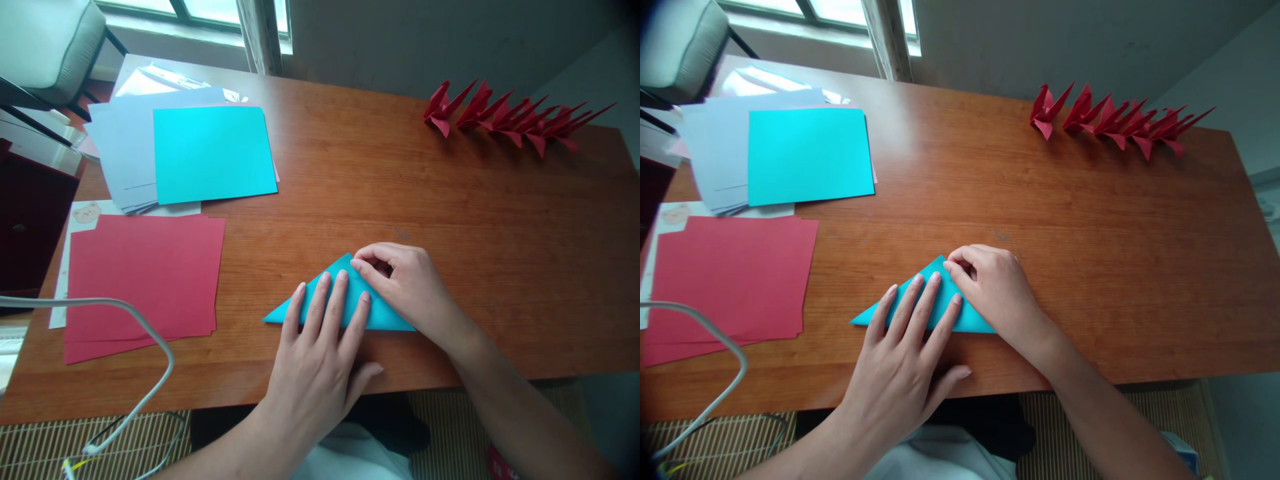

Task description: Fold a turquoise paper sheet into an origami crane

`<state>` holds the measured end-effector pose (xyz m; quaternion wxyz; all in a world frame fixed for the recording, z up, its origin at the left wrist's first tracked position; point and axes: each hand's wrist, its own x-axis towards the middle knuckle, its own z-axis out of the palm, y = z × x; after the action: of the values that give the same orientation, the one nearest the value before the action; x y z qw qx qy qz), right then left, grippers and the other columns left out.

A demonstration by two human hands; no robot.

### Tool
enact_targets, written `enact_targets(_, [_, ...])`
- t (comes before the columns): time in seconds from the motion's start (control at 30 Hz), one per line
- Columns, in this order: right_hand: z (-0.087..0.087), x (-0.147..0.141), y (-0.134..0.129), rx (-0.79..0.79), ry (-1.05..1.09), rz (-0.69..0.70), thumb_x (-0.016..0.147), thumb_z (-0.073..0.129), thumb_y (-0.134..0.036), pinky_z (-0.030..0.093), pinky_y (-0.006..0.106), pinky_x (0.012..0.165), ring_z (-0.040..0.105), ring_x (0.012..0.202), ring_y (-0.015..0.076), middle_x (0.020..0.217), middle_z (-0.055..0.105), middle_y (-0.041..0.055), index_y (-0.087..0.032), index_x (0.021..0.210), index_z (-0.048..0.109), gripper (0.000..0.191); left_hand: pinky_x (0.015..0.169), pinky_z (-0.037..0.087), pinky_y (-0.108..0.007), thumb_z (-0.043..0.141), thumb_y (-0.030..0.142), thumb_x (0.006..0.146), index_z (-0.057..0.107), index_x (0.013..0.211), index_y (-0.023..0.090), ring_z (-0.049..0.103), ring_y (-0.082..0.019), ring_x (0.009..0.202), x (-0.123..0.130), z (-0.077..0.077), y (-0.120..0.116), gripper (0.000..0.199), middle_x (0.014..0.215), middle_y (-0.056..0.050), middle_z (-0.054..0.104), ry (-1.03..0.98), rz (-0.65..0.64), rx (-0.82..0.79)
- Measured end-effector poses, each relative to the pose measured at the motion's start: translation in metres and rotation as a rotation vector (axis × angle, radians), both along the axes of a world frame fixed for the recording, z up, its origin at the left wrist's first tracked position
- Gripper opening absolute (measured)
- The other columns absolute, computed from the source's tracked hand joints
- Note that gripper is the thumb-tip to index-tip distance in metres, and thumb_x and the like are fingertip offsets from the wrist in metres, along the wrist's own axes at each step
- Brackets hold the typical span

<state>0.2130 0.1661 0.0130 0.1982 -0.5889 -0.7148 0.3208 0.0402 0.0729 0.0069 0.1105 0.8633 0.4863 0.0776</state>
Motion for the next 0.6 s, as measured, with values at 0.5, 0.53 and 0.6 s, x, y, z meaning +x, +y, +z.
enact_targets(0.5, [-0.0010,-0.0007,-0.0016,0.032,-0.033,0.006,0.092,0.065,-0.022,0.046,0.028,0.068,0.067,0.073,0.0159,0.083,0.076,-0.0006,-0.021,0.083,0.071,0.011,0.123,0.017,-0.058,0.050,0.065,0.094,0.042,0.154,0.019,0.030,-0.037,0.152,0.0012,-0.0016,0.0014,0.076,0.163,-0.018,0.036,-0.003,0.000,0.017])
enact_targets(0.53, [-0.0008,-0.0011,-0.0023,0.039,-0.042,0.005,0.092,0.065,-0.022,0.046,0.028,0.067,0.067,0.073,0.0158,0.082,0.075,-0.0006,-0.021,0.083,0.071,0.011,0.123,0.017,-0.057,0.050,0.065,0.094,0.043,0.154,0.019,0.030,-0.038,0.152,0.0012,-0.0013,0.0018,0.076,0.162,-0.018,0.037,-0.001,0.001,0.016])
enact_targets(0.6, [-0.0004,-0.0016,-0.0038,0.055,-0.064,0.011,0.092,0.065,-0.021,0.046,0.028,0.066,0.066,0.072,0.0155,0.082,0.074,-0.0008,-0.021,0.084,0.070,0.010,0.123,0.019,-0.056,0.051,0.066,0.093,0.045,0.153,0.016,0.032,-0.038,0.151,0.0013,-0.0004,0.0024,0.078,0.161,-0.020,0.037,0.001,0.003,0.014])
